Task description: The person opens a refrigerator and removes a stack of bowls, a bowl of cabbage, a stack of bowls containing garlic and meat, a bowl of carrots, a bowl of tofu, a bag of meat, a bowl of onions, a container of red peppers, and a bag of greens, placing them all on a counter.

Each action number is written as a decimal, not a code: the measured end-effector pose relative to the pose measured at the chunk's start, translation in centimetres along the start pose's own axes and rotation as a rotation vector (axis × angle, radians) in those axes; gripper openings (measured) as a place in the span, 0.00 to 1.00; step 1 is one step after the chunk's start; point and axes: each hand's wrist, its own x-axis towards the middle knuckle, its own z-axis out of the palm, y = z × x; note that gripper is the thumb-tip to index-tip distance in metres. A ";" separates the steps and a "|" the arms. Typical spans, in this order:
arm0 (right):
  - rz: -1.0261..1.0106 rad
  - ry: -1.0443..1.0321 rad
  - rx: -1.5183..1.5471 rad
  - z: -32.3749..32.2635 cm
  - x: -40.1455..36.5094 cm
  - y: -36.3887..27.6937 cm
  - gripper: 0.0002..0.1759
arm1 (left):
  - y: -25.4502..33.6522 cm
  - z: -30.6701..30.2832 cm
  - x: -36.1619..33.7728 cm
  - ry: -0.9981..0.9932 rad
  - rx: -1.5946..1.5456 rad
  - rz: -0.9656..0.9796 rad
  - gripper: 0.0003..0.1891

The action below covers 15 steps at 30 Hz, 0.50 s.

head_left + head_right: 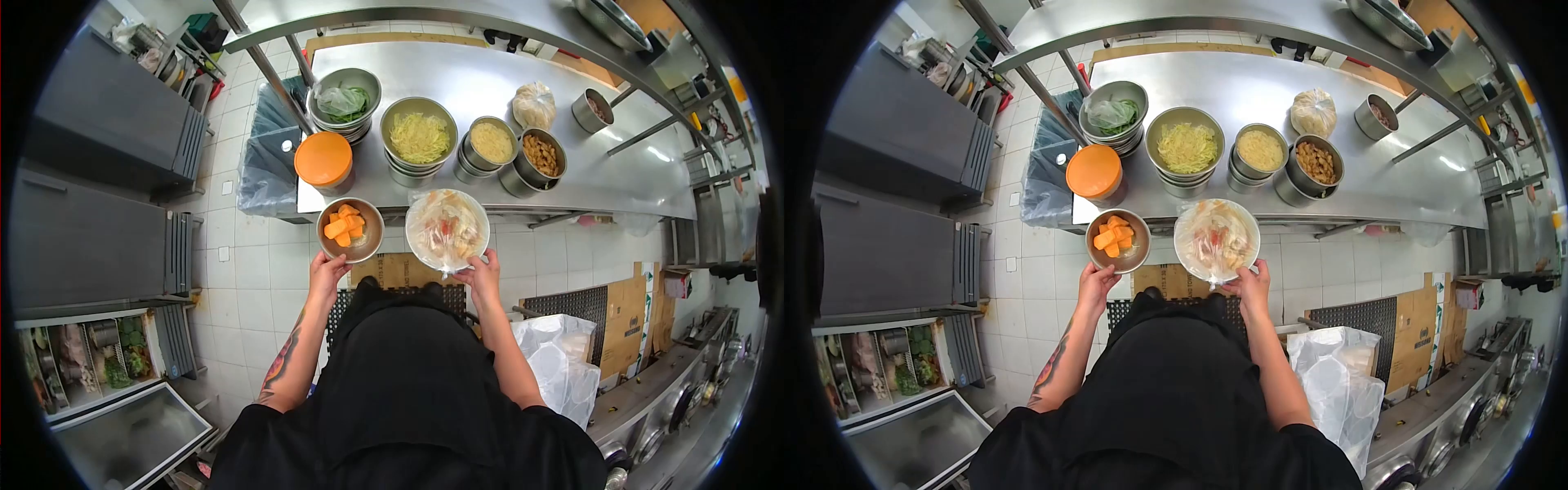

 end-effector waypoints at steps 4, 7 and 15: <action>-0.017 -0.003 0.021 0.1 -0.2 0.6 0.24 | 0.6 -0.3 0.0 -0.008 -0.017 -0.006 0.08; -0.034 0.009 0.031 -0.3 -0.3 0.9 0.24 | 1.1 -0.1 -0.2 -0.030 -0.014 -0.030 0.09; -0.035 0.120 0.268 -5.4 -1.3 2.0 0.22 | 0.1 -1.4 0.9 -0.054 -0.058 -0.045 0.12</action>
